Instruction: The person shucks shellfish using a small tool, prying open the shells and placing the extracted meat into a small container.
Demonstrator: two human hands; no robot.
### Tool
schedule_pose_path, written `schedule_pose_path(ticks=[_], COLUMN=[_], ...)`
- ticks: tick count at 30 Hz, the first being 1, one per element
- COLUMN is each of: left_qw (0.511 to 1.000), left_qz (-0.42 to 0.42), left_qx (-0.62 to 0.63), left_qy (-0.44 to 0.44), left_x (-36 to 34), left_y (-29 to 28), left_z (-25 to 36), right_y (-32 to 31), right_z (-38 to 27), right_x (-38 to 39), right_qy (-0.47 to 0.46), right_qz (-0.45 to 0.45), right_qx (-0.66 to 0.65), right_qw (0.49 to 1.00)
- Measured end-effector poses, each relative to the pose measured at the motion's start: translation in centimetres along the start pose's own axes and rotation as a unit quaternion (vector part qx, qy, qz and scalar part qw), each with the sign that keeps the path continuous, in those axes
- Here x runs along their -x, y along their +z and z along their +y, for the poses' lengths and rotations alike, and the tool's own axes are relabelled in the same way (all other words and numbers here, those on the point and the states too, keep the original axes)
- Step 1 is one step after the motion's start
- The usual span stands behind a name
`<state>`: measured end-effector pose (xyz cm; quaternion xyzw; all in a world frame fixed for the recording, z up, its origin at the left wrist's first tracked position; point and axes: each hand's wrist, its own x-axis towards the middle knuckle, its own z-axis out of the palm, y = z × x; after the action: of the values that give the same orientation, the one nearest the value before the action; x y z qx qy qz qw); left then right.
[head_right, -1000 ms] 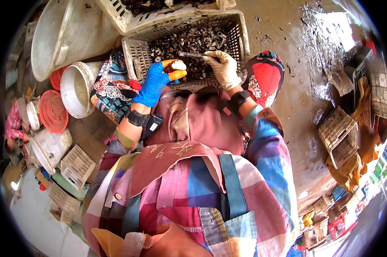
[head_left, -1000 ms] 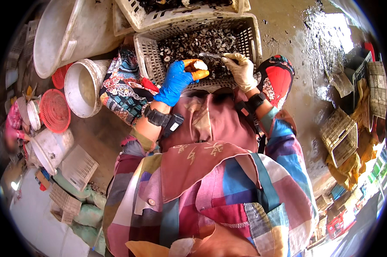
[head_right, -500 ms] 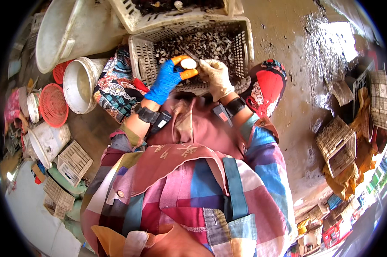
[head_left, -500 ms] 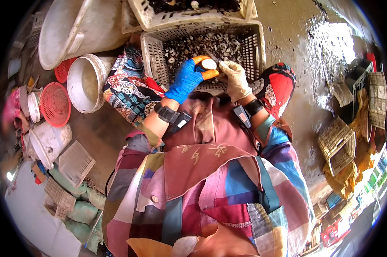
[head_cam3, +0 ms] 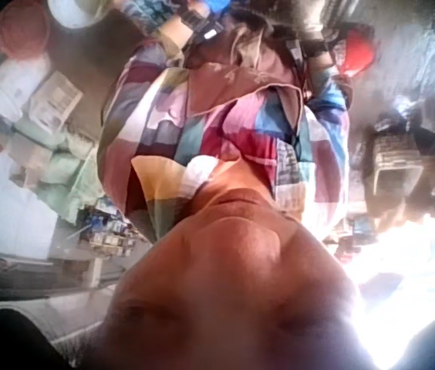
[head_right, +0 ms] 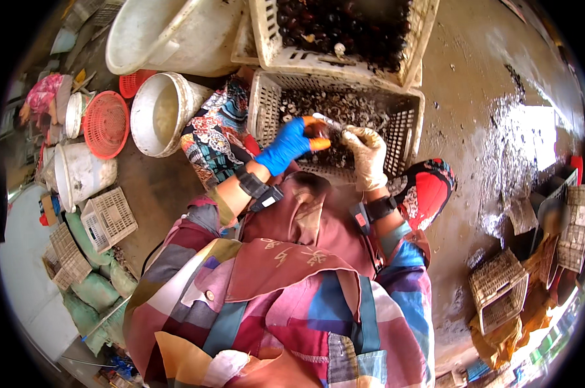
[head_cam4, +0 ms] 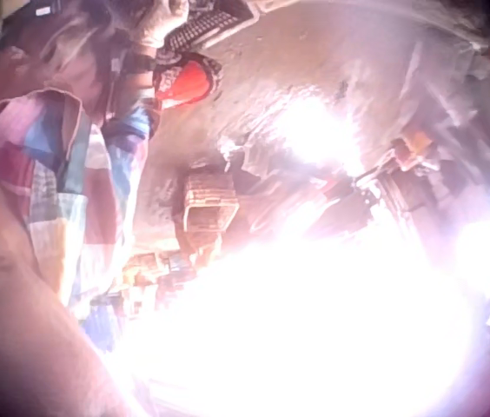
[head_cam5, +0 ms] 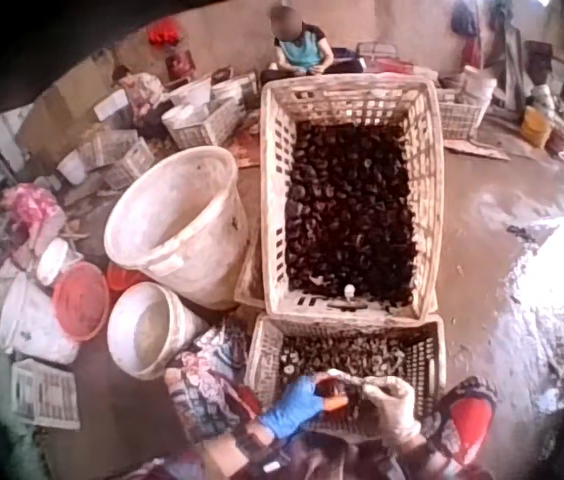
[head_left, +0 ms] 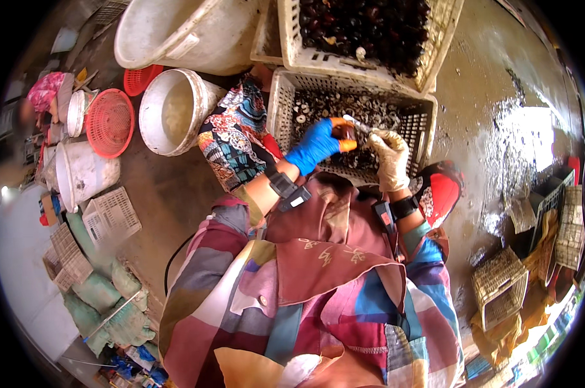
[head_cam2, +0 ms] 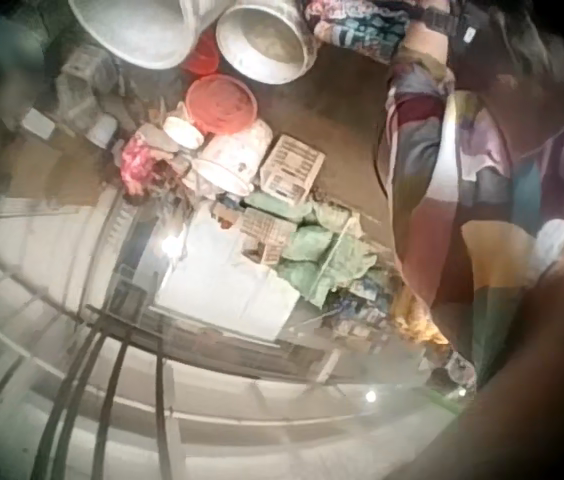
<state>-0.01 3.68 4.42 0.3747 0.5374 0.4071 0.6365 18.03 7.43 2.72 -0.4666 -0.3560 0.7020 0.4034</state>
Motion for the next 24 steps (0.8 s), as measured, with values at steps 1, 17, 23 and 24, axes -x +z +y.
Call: schedule_pose_path(ticks=[1,17,23,24], left_qw=[1.0,0.998,0.989,0.985], left_qz=[-0.002,0.014,-0.069,-0.077], left_qx=[0.029,0.049,0.13,0.147], left_qy=[0.005,-0.024,-0.028,-0.04], left_x=[0.1,1.6,2.6,2.5], left_y=[-0.2,1.0,1.0,1.2], left_z=[0.0,1.1,-0.5,-0.1], right_y=[-0.3,-1.1,-2.9,-4.9], right_z=[0.2,-0.6,2.6,4.4], right_x=[0.1,1.7,1.1,0.4], right_qy=[-0.021,-0.028,-0.024,0.003], right_qz=[0.022,0.011,0.028,0.062], right_qx=[0.035,0.072,0.096,0.089], right_qw=[0.999,0.997,0.995,0.994])
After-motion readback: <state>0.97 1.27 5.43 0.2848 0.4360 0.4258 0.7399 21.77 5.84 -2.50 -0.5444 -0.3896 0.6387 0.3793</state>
